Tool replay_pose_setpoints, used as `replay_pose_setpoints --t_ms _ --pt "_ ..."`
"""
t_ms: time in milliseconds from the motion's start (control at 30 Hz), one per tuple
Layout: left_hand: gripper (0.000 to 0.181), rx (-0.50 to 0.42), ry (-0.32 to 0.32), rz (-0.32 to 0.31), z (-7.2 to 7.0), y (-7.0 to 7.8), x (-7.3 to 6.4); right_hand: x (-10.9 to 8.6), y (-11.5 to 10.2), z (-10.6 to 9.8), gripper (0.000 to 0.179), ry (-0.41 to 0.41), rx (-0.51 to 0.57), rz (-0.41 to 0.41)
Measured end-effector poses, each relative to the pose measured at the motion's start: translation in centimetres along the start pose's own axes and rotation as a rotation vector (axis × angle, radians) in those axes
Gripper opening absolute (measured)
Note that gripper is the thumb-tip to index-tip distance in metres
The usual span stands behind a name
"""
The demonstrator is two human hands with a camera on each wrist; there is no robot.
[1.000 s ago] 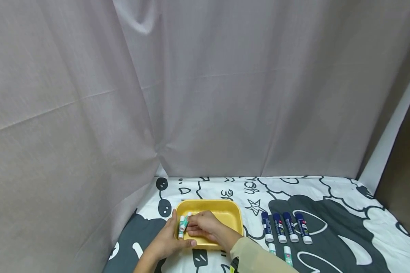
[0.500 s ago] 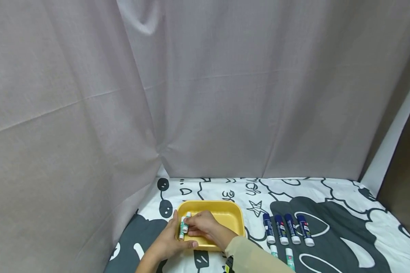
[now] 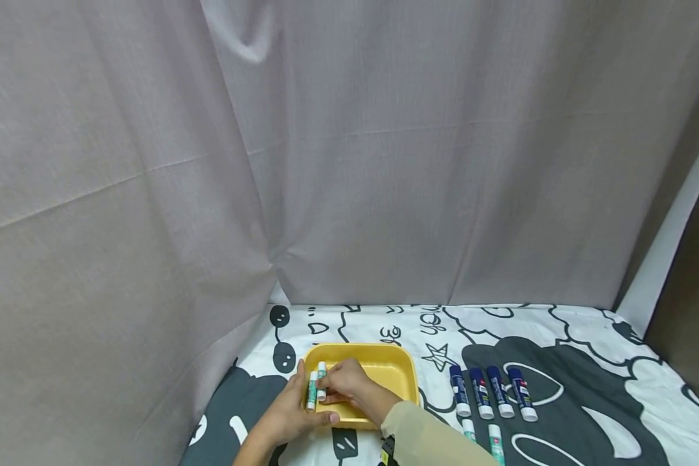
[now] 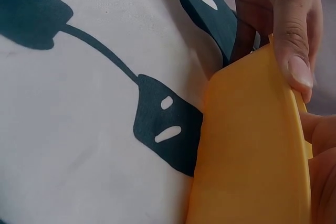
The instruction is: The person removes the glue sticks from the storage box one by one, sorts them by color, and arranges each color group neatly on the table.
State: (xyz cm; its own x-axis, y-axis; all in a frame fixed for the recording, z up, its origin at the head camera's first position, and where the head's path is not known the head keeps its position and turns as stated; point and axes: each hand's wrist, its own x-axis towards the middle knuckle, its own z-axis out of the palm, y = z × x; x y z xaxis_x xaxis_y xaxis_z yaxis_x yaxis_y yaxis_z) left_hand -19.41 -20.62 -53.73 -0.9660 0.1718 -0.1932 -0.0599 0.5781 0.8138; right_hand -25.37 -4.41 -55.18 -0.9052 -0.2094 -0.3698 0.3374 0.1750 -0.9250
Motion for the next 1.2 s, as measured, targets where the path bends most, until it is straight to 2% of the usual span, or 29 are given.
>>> replay_pose_setpoints --t_ms 167,300,467,900,1200 --pt "0.148 -0.018 0.009 0.017 0.0 0.0 -0.2 -0.2 0.2 -0.7 0.016 -0.030 0.030 -0.005" --pt "0.149 -0.020 0.022 -0.004 0.0 0.2 -0.2 -0.7 0.0 -1.7 0.020 -0.038 0.039 -0.004" --pt "0.149 0.004 0.031 -0.015 -0.1 0.4 -0.1 -1.8 -0.5 -3.1 0.024 -0.050 0.035 -0.020" --pt "0.147 0.056 0.046 -0.045 0.5 0.3 -0.2 -5.2 -1.6 -7.4 0.033 -0.036 -0.091 -0.013" --pt "0.150 0.055 0.053 -0.079 0.5 0.4 0.2 -7.4 -2.1 -10.7 0.037 -0.026 -0.040 -0.057"
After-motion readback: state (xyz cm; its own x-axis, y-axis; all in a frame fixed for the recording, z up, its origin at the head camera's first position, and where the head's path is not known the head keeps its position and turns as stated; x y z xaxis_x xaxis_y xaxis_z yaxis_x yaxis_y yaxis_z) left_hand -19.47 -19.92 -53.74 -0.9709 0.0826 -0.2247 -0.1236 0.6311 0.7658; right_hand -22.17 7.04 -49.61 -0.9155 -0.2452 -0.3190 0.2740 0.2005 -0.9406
